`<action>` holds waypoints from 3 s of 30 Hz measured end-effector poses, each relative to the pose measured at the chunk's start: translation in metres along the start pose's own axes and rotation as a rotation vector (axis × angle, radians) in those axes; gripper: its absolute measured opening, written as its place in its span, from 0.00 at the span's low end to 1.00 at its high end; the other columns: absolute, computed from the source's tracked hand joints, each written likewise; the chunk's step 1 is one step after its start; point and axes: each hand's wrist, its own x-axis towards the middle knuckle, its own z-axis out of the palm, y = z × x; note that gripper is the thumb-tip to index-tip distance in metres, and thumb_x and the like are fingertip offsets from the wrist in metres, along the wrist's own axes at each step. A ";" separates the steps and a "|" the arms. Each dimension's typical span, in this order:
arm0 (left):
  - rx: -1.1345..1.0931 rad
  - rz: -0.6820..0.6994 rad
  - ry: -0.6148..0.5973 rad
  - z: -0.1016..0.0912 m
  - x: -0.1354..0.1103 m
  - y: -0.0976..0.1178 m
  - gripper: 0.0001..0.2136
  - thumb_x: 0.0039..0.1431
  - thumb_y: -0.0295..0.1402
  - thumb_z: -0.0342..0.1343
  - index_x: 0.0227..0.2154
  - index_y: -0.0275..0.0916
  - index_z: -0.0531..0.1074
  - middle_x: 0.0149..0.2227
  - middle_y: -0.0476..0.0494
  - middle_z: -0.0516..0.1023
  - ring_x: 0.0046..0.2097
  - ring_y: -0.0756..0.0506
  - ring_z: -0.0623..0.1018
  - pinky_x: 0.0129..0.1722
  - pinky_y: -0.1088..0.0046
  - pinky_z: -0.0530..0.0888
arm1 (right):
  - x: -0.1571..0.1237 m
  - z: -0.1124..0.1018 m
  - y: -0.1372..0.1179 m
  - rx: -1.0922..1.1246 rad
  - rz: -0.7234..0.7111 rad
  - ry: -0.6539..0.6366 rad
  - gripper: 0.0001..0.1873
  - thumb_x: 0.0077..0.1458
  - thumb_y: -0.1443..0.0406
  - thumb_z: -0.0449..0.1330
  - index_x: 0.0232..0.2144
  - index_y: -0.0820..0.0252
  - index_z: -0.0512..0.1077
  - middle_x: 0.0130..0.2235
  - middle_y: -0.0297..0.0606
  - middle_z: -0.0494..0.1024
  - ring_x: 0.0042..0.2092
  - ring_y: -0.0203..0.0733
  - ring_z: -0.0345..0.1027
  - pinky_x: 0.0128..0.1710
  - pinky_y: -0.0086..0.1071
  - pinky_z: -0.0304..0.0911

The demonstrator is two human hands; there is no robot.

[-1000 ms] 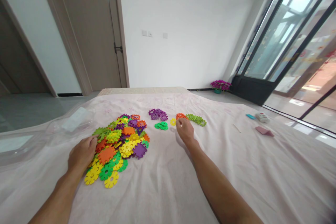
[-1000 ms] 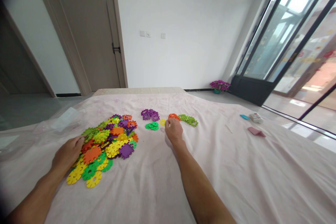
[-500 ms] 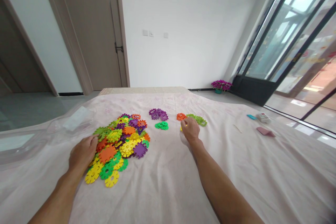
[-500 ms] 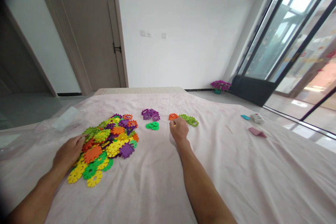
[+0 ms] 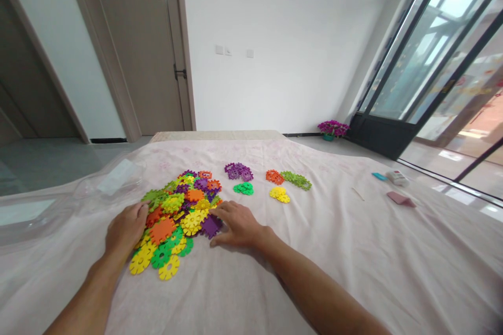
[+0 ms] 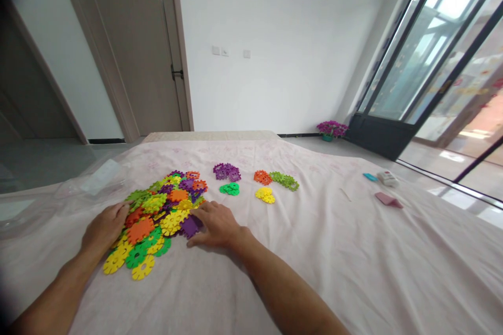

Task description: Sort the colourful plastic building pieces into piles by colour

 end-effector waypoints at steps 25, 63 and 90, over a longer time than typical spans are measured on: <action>-0.020 0.018 0.025 0.001 0.000 0.001 0.27 0.68 0.43 0.34 0.55 0.38 0.75 0.59 0.35 0.75 0.58 0.35 0.74 0.56 0.59 0.69 | -0.001 -0.008 0.079 0.752 0.644 0.328 0.10 0.51 0.59 0.64 0.30 0.62 0.75 0.20 0.27 0.67 0.21 0.31 0.57 0.21 0.25 0.51; -0.017 0.028 0.031 0.005 0.002 -0.003 0.27 0.68 0.43 0.34 0.55 0.39 0.75 0.58 0.36 0.75 0.58 0.35 0.74 0.55 0.59 0.70 | 0.007 0.006 0.034 -0.053 0.355 0.231 0.17 0.68 0.63 0.52 0.27 0.58 0.72 0.31 0.34 0.75 0.35 0.37 0.65 0.35 0.29 0.52; -0.026 0.021 0.036 0.001 -0.002 0.001 0.26 0.67 0.42 0.36 0.54 0.41 0.75 0.60 0.38 0.75 0.59 0.37 0.74 0.56 0.62 0.69 | 0.013 0.021 -0.013 -0.109 -0.204 0.024 0.26 0.68 0.60 0.54 0.66 0.54 0.59 0.66 0.41 0.65 0.65 0.46 0.57 0.63 0.41 0.57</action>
